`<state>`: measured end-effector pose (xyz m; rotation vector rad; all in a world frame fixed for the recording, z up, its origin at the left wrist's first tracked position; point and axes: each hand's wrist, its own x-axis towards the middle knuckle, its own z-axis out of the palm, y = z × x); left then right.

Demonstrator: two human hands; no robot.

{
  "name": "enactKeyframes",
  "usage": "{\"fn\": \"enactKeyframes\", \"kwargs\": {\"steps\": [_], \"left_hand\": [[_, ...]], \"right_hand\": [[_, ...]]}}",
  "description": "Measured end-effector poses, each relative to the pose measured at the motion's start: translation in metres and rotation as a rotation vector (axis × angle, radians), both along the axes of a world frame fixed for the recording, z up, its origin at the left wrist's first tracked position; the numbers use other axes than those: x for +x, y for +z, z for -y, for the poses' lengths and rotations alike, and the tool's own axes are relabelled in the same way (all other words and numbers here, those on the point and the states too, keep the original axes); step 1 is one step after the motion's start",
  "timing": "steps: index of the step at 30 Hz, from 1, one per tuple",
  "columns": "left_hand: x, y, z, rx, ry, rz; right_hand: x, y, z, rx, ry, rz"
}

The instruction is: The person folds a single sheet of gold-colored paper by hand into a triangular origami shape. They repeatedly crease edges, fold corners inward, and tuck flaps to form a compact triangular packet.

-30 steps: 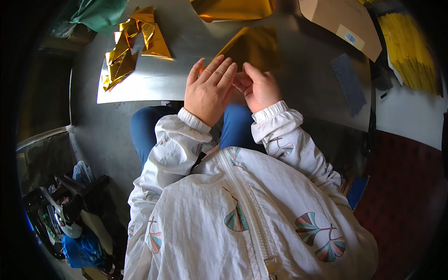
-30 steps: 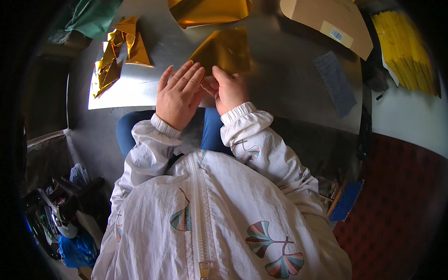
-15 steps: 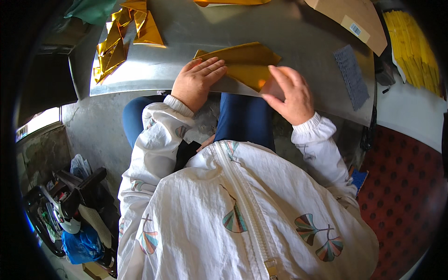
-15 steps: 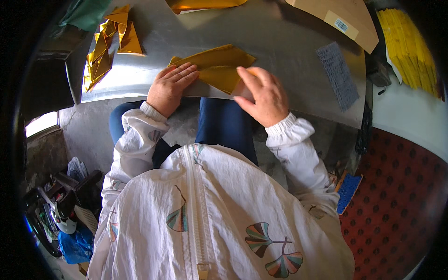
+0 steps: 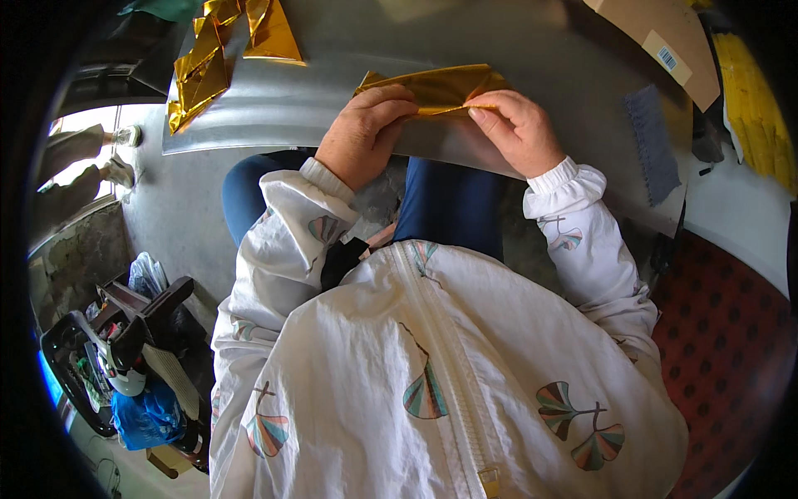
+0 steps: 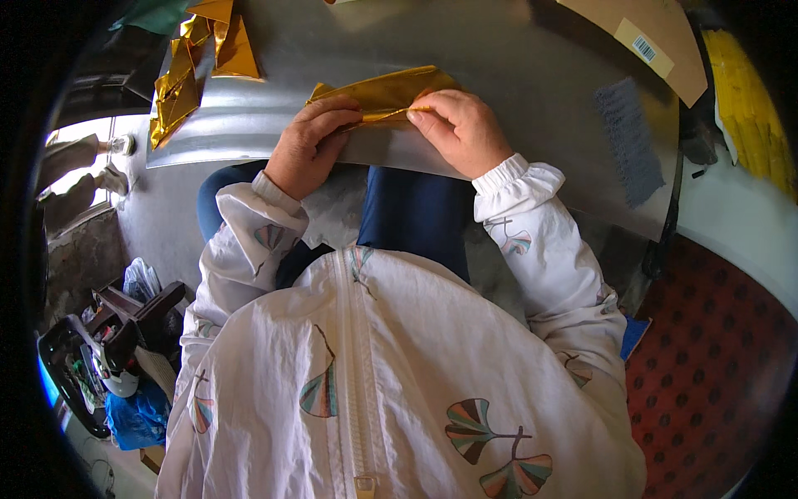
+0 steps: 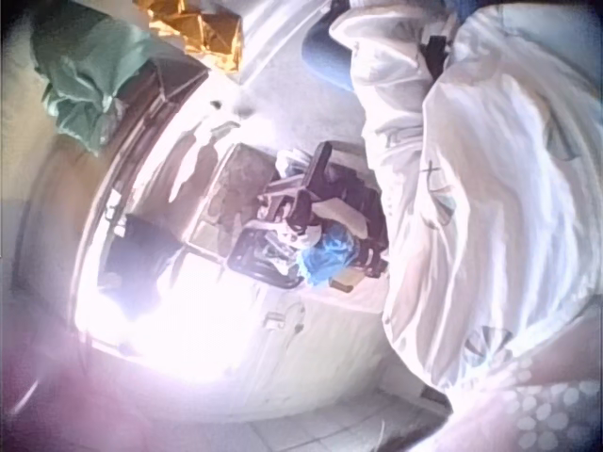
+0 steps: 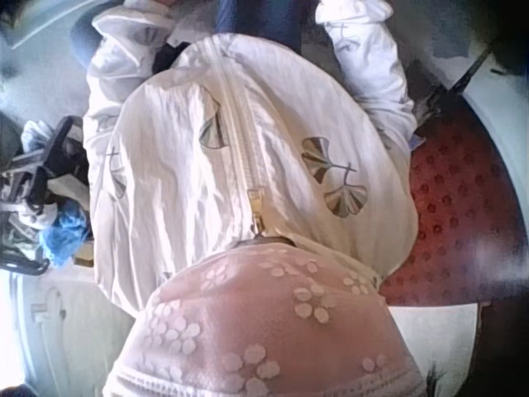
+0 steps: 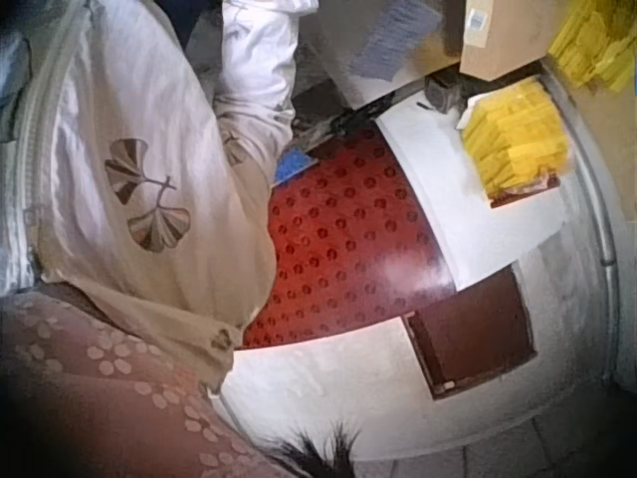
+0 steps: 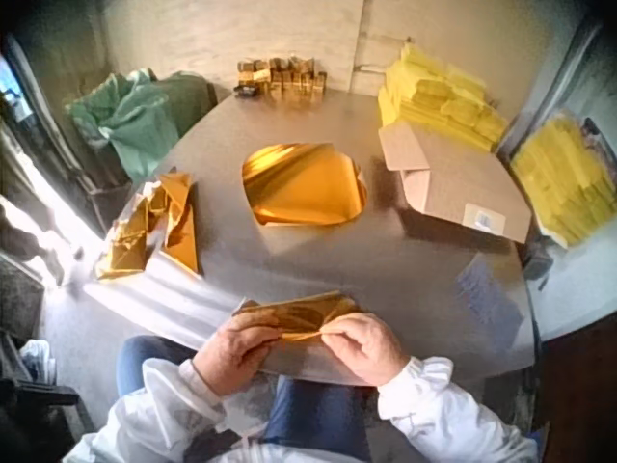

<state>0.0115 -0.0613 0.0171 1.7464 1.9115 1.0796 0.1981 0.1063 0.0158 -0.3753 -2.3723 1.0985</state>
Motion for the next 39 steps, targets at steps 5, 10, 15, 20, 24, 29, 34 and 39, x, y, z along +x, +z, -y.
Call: {"fn": "enactKeyframes", "kwargs": {"steps": [5, 10, 15, 20, 24, 29, 34, 39], "left_hand": [[0.001, -0.005, 0.002, 0.019, 0.014, -0.029], [0.007, -0.009, 0.002, 0.036, 0.046, -0.064], [0.007, -0.011, 0.001, 0.069, 0.057, -0.104], [0.010, -0.013, 0.002, 0.092, 0.067, -0.122], [0.013, -0.014, 0.002, 0.095, 0.064, -0.140], [0.014, -0.016, 0.001, 0.122, 0.081, -0.134], [0.014, -0.015, 0.000, 0.125, 0.065, -0.157], [0.013, -0.014, 0.001, 0.132, 0.060, -0.168]], "right_hand": [[-0.006, 0.005, -0.005, -0.056, -0.032, 0.144], [-0.017, 0.003, -0.012, -0.027, -0.070, 0.213], [-0.029, 0.004, -0.019, 0.002, -0.044, 0.263], [-0.038, 0.004, -0.022, 0.146, -0.019, 0.297], [-0.042, 0.002, -0.026, 0.252, -0.021, 0.310], [-0.042, -0.002, -0.025, 0.324, -0.018, 0.252], [-0.043, -0.004, -0.026, 0.379, -0.015, 0.239], [-0.046, -0.003, -0.026, 0.494, 0.002, 0.246]]}}
